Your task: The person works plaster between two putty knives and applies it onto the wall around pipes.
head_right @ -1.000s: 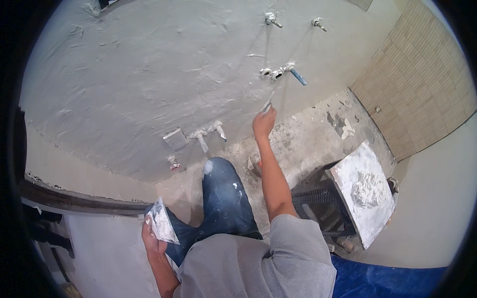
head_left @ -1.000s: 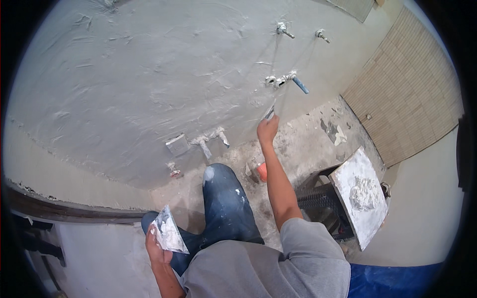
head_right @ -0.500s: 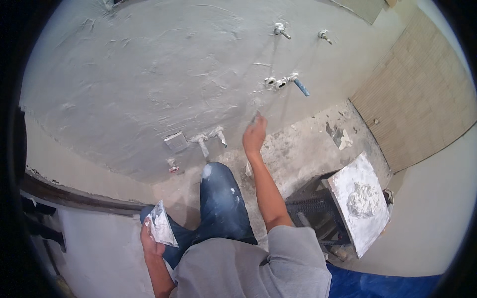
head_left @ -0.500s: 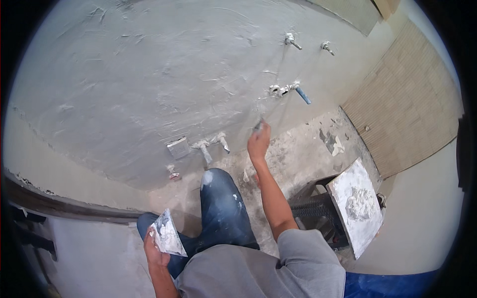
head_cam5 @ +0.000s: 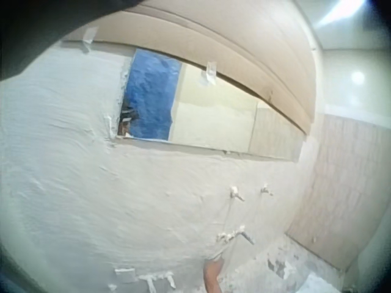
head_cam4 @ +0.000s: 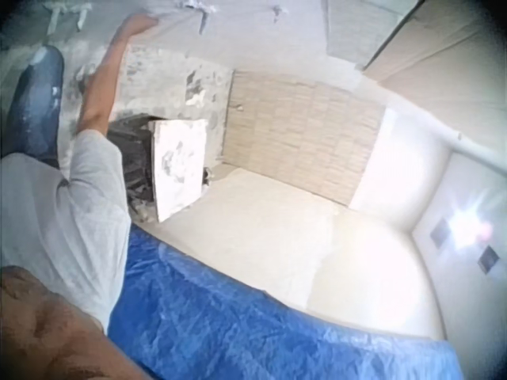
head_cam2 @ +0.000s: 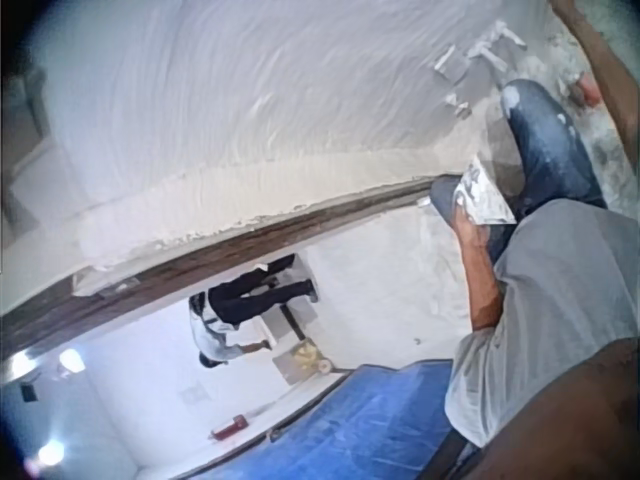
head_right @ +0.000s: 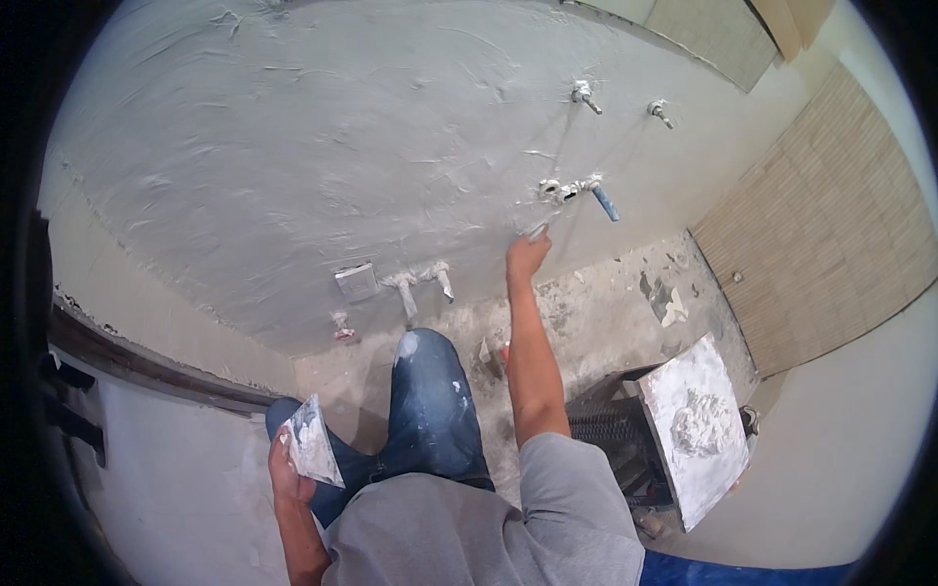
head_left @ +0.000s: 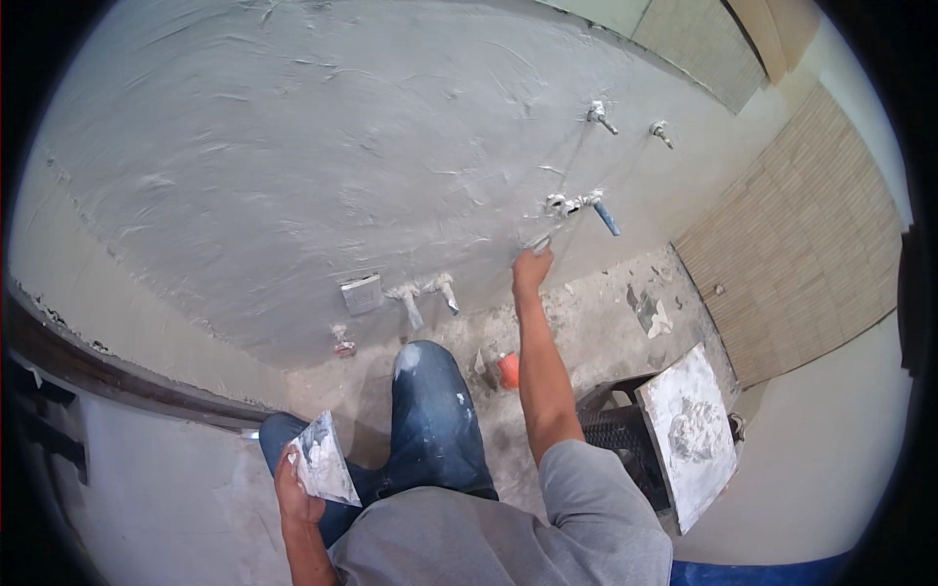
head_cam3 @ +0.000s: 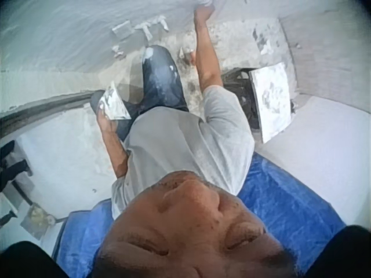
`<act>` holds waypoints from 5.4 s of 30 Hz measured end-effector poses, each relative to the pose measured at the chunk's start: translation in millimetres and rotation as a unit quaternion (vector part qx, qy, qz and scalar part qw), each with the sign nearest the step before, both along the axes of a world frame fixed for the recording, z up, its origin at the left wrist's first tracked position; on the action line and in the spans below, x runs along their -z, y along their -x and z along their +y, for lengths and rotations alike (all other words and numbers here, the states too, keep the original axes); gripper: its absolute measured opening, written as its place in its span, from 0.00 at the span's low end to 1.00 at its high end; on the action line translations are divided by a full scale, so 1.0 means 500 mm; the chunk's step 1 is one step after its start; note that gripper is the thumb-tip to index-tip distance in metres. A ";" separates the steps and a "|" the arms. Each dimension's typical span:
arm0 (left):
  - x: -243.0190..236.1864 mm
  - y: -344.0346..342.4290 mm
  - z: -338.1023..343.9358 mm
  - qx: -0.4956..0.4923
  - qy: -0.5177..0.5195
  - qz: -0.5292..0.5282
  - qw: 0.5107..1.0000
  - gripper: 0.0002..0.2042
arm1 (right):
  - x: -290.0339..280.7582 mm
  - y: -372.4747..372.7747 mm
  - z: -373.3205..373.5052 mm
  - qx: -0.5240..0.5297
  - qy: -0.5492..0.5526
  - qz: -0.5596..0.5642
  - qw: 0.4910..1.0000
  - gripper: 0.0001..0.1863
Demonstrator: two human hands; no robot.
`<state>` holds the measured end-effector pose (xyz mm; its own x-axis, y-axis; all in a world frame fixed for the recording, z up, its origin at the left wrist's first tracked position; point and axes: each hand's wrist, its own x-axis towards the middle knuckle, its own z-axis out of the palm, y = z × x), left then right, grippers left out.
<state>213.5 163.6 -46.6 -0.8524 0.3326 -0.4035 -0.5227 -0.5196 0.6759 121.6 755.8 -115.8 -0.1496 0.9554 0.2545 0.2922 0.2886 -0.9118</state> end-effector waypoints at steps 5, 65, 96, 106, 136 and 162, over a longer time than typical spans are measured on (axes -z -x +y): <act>-0.012 0.000 -0.013 0.006 0.006 0.005 1.000 0.18 | -0.101 0.046 -0.146 -0.024 -0.003 0.003 1.000 0.35; 0.062 0.034 -0.036 0.070 -0.107 -0.014 0.992 0.18 | -0.529 0.053 -0.156 -0.236 0.241 0.316 0.887 0.14; -0.056 0.089 0.068 -0.111 -0.186 0.064 0.974 0.19 | -0.295 -0.150 -0.646 -0.616 -0.448 -0.077 0.644 0.31; -0.052 0.130 -0.018 0.021 0.267 0.308 0.913 0.15 | -0.519 -0.150 -0.659 -0.700 -0.532 -0.147 0.453 0.23; -0.133 0.254 -0.386 -0.059 0.188 0.135 0.971 0.20 | 0.055 -0.385 -0.150 -0.333 0.342 0.391 0.787 0.22; -0.219 0.265 -0.324 -0.015 0.241 0.272 0.932 0.23 | 0.603 -0.138 0.182 0.067 0.513 0.301 0.801 0.17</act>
